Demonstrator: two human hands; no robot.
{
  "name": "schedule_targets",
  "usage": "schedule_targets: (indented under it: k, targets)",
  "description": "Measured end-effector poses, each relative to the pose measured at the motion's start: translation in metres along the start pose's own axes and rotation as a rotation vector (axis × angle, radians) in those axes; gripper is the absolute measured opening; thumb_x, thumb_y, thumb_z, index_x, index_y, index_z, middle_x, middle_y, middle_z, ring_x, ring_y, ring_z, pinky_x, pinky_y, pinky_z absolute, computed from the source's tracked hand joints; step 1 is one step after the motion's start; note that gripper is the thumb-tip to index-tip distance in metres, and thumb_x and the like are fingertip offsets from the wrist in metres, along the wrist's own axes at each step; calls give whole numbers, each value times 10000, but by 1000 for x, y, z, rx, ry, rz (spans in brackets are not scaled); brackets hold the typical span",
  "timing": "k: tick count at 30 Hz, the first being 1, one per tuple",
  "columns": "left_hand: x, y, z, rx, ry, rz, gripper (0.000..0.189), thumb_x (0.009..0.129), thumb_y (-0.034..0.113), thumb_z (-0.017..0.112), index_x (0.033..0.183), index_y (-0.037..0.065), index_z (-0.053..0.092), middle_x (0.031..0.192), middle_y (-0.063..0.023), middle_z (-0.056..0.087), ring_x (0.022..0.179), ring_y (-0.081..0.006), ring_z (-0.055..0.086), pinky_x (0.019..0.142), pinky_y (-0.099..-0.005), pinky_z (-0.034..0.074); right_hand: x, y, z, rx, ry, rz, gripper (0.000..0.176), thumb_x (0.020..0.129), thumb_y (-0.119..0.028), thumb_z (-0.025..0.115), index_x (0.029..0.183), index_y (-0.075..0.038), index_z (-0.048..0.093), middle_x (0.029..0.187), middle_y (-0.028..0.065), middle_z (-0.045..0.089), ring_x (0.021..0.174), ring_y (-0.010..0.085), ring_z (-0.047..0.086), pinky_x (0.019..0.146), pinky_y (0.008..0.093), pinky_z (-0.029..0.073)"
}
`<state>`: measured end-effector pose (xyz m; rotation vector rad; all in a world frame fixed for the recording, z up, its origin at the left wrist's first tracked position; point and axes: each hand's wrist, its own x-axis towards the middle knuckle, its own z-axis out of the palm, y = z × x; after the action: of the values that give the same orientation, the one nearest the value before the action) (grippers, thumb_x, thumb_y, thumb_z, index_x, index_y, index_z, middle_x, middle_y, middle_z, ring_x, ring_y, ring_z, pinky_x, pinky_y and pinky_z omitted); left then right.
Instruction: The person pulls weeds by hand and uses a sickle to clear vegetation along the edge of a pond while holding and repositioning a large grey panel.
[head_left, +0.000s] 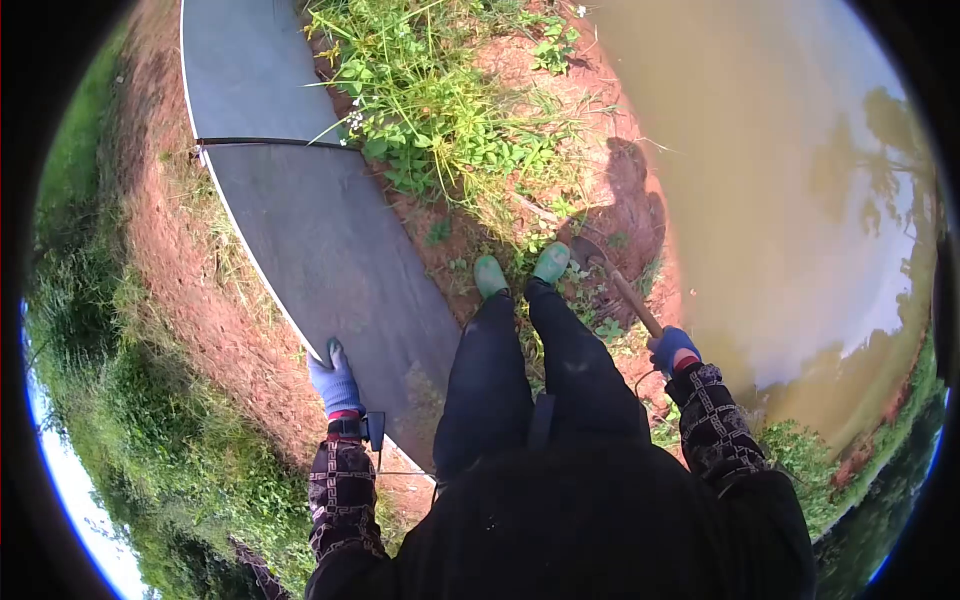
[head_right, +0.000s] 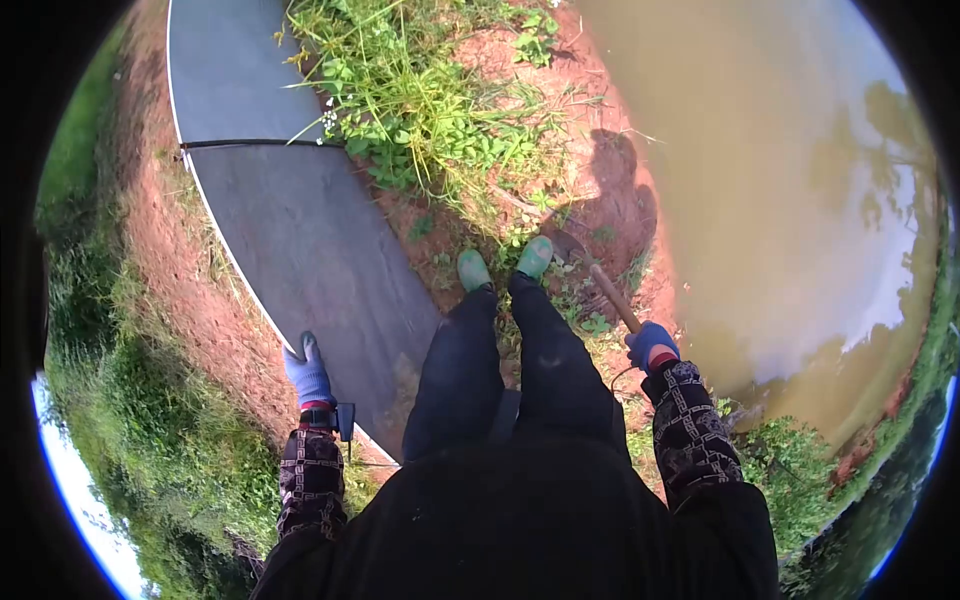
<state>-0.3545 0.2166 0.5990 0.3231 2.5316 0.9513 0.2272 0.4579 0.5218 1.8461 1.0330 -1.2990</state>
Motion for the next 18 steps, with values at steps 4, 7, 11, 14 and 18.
schedule_targets:
  k: [4, 7, 11, 14, 18]
  targets:
    - [-3, 5, 2, 37, 8, 3, 389, 940, 144, 641, 1262, -30, 510, 1068, -107, 645, 922, -162, 596, 839, -296, 502, 22, -17, -2, 14, 7, 16, 339, 863, -215, 663, 1068, 45, 592, 665, 122, 651, 540, 218, 655, 465, 365, 502]
    - [0, -6, 0, 105, 31, 32, 391, 930, 151, 650, 1250, -36, 529, 1083, -121, 656, 937, -179, 604, 851, -307, 504, 34, -19, -3, 142, -28, -23, 323, 870, -207, 671, 1084, 25, 604, 653, 131, 652, 529, 237, 644, 457, 374, 483]
    - [-2, 0, 0, 226, 57, 47, 428, 902, 162, 667, 1255, -41, 535, 1099, -109, 646, 915, -166, 609, 807, -310, 520, 69, -4, 2, 112, -88, 53, 340, 878, -219, 684, 1104, 23, 607, 655, 125, 650, 530, 242, 645, 458, 377, 484]
    - [-4, 2, 2, 272, 90, 39, 421, 901, 152, 667, 1254, -40, 540, 1106, -114, 653, 923, -173, 621, 809, -312, 525, 82, 9, 7, 156, -80, 62, 326, 886, -249, 690, 1052, 27, 639, 652, 128, 661, 538, 243, 657, 474, 381, 500]
    - [3, -16, 0, 116, 78, 75, 431, 896, 162, 674, 1259, -34, 546, 1104, -114, 658, 925, -187, 627, 824, -324, 524, 86, 14, 8, 9, -38, 13, 309, 884, -281, 685, 885, 28, 679, 653, 132, 679, 576, 236, 692, 523, 381, 538]
